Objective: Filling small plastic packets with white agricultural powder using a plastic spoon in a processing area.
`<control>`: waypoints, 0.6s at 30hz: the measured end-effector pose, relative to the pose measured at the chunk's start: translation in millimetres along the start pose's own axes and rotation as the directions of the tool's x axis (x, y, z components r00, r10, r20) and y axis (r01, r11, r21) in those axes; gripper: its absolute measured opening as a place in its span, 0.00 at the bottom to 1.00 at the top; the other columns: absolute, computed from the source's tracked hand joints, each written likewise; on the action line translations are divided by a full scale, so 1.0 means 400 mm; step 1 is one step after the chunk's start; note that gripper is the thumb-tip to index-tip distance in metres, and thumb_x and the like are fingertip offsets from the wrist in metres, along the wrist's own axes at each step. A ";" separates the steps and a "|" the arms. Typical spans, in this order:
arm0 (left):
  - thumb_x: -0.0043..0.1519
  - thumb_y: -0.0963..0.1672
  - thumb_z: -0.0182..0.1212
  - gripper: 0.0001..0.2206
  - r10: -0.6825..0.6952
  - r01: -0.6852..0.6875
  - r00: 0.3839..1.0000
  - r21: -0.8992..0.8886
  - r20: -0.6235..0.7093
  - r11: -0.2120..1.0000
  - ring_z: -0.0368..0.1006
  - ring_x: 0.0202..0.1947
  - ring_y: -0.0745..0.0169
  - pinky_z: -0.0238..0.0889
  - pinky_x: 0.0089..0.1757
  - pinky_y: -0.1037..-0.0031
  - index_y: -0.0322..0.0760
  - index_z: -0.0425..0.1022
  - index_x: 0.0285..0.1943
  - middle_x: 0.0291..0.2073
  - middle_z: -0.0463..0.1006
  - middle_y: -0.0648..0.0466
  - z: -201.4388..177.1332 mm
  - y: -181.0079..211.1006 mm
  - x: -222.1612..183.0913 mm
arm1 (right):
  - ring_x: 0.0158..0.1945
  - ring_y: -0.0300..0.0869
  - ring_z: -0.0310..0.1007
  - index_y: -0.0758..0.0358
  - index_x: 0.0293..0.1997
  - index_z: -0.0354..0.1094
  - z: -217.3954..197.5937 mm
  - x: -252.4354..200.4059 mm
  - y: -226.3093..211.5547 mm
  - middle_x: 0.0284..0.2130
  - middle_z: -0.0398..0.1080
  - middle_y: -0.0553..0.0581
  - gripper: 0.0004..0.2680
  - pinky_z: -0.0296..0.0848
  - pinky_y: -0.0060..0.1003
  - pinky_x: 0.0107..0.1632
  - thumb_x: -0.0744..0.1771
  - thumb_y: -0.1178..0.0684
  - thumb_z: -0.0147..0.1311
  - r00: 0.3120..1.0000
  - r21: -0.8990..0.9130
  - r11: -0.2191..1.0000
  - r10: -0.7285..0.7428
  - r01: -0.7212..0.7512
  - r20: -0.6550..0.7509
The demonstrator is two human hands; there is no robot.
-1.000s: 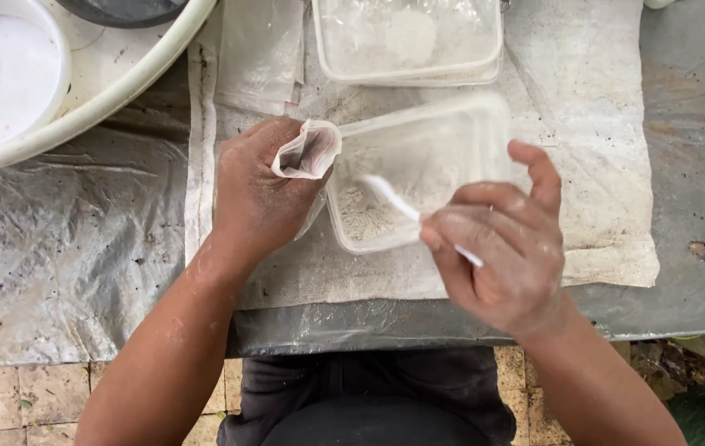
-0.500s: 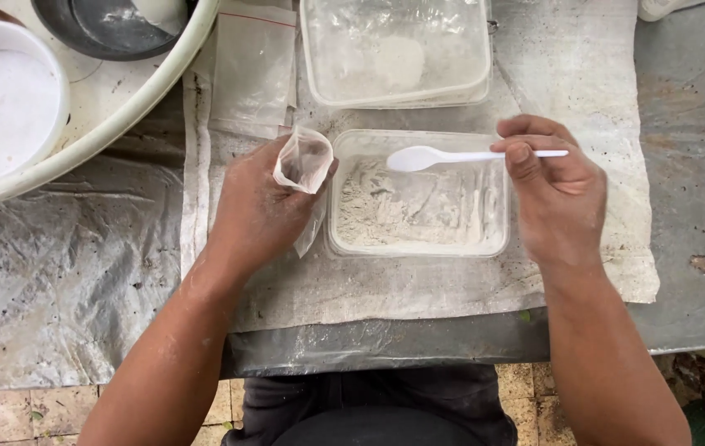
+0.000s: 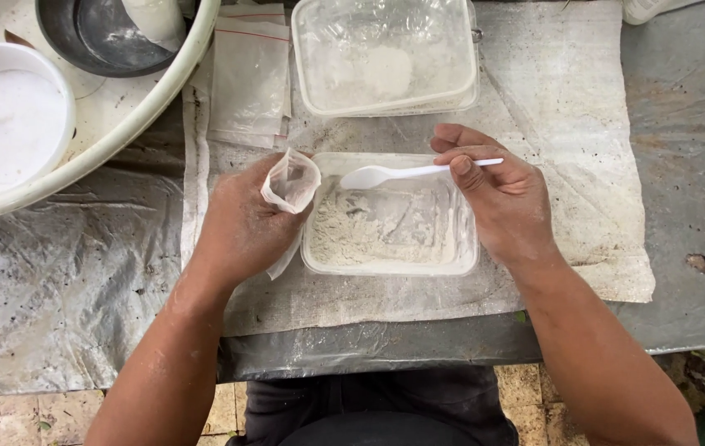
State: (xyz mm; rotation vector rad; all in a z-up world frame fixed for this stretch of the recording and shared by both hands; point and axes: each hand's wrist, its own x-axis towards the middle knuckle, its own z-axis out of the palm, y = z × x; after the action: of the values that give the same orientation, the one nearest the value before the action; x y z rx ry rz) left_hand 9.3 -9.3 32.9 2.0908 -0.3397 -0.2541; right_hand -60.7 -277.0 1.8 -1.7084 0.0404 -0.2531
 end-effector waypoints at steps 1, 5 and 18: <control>0.60 0.46 0.66 0.11 0.001 -0.001 1.000 0.001 -0.003 1.000 0.81 0.39 0.34 0.73 0.40 0.54 0.38 0.82 0.47 0.32 0.82 0.39 0.000 0.001 -0.003 | 0.63 0.54 0.70 0.65 0.47 0.73 -0.003 0.000 -0.010 0.59 0.68 0.68 0.09 0.66 0.52 0.68 0.72 0.50 0.51 1.000 0.001 1.000 -0.003 0.003 0.002; 0.56 0.41 0.69 0.15 0.080 -0.089 0.994 -0.117 -0.079 0.989 0.81 0.39 0.37 0.74 0.41 0.55 0.35 0.81 0.52 0.35 0.82 0.38 -0.007 -0.009 -0.022 | 0.57 0.51 0.71 0.62 0.46 0.76 -0.008 0.010 -0.077 0.54 0.69 0.66 0.08 0.69 0.51 0.63 0.73 0.50 0.52 0.994 -0.292 0.950 -0.104 0.110 0.035; 0.53 0.39 0.72 0.23 0.078 -0.050 0.993 -0.270 0.094 0.962 0.82 0.49 0.56 0.82 0.46 0.68 0.42 0.71 0.58 0.55 0.79 0.51 -0.027 -0.005 -0.018 | 0.32 0.43 0.80 0.75 0.46 0.71 0.047 0.062 -0.148 0.35 0.74 0.65 0.05 0.83 0.30 0.35 0.71 0.62 0.50 0.946 -0.329 0.892 -0.255 0.309 0.199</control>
State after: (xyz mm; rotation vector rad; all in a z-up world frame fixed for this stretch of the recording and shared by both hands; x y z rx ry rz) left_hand 6.1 2.9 37.2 1.8011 -0.4108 -0.3510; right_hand -40.1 -253.9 60.8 -2.0929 -0.2950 -0.3477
